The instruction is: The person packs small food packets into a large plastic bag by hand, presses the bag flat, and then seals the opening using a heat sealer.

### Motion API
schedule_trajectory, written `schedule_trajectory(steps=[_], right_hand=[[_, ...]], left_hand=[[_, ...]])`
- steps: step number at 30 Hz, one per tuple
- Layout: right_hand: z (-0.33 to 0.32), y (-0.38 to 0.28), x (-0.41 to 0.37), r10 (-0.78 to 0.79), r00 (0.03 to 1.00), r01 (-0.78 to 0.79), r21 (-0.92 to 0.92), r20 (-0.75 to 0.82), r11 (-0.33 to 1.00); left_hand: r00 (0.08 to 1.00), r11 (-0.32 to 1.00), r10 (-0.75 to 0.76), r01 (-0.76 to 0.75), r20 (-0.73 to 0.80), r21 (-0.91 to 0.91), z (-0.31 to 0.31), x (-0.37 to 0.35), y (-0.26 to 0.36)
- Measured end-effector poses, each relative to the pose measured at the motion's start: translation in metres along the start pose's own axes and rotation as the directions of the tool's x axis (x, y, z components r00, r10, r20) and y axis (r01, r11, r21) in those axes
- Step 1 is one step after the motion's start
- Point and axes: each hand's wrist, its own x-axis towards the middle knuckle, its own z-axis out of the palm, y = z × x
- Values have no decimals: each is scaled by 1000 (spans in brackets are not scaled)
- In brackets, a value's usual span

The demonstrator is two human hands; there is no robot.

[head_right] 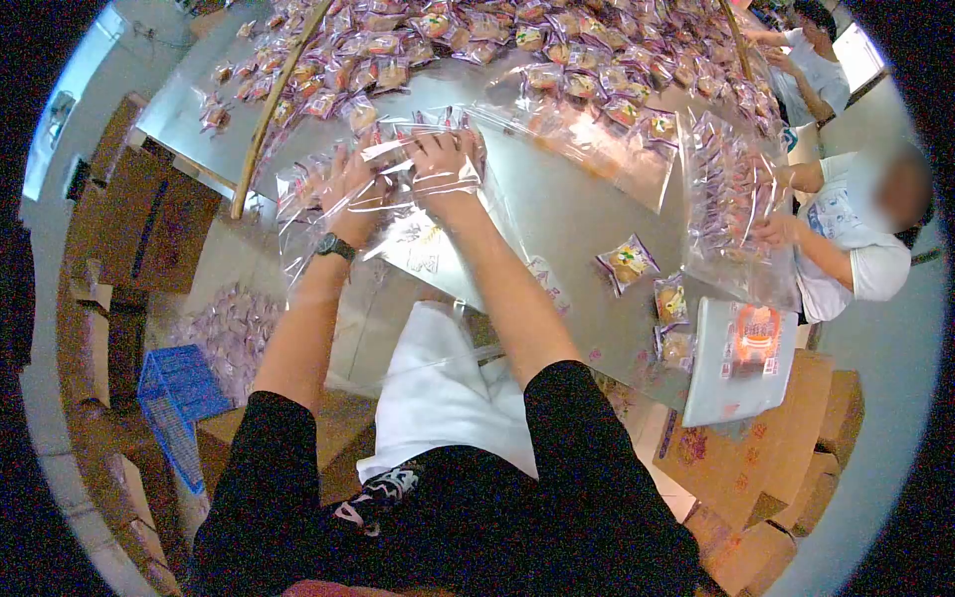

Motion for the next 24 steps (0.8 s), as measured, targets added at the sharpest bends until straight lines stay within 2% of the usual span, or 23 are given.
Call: schedule_trajectory(steps=[3, 5, 6, 9, 13, 15, 17, 18, 19, 20, 21, 23, 24], right_hand=[[4, 1, -4, 23, 998, -19, 63, -66, 998], [5, 0, 0, 33, 996, -33, 8, -80, 999], [6, -2, 0, 37, 996, -39, -18, -83, 999], [4, -2, 1, 19, 999, -20, -55, -29, 998], [-6, -12, 11, 95, 984, -78, -116, 148, 990], [-2, -14, 11, 92, 980, -70, -128, 175, 989], [-6, -19, 16, 90, 985, -77, -86, 148, 993], [-19, -25, 22, 206, 943, -193, -74, 262, 978], [-23, -25, 20, 97, 977, -82, -84, 191, 993], [-24, -27, 16, 85, 981, -84, -9, 172, 996], [-35, -34, 17, 76, 985, -88, 72, 156, 994], [-42, -34, 23, 44, 969, -60, 57, 244, 997], [-42, -33, 21, 34, 955, -51, 52, 294, 997]], left_hand=[[998, 998, 54, -55, 11, 41, 2, 1, -3], [996, 996, 70, -73, 62, 50, -8, 1, -5], [997, 996, 76, -76, 6, 46, -5, -1, -6], [996, 990, 82, -83, 22, 109, 2, 1, -8], [994, 992, 99, -102, 35, 74, -1, 1, -7], [994, 996, 91, -92, 65, 11, -7, 2, -2], [993, 992, 113, -111, 41, -58, 13, 7, -14], [994, 987, 99, -104, -50, -118, 20, 17, -25], [989, 976, 73, -98, -129, -195, 24, 16, -29], [984, 958, 34, -83, -177, -274, 32, 1, -32], [991, 986, 5, -28, -135, -165, 22, -12, -28], [996, 996, -53, 58, -78, 67, -6, -19, -15], [992, 998, -52, 55, -114, 21, -5, -22, -16]])
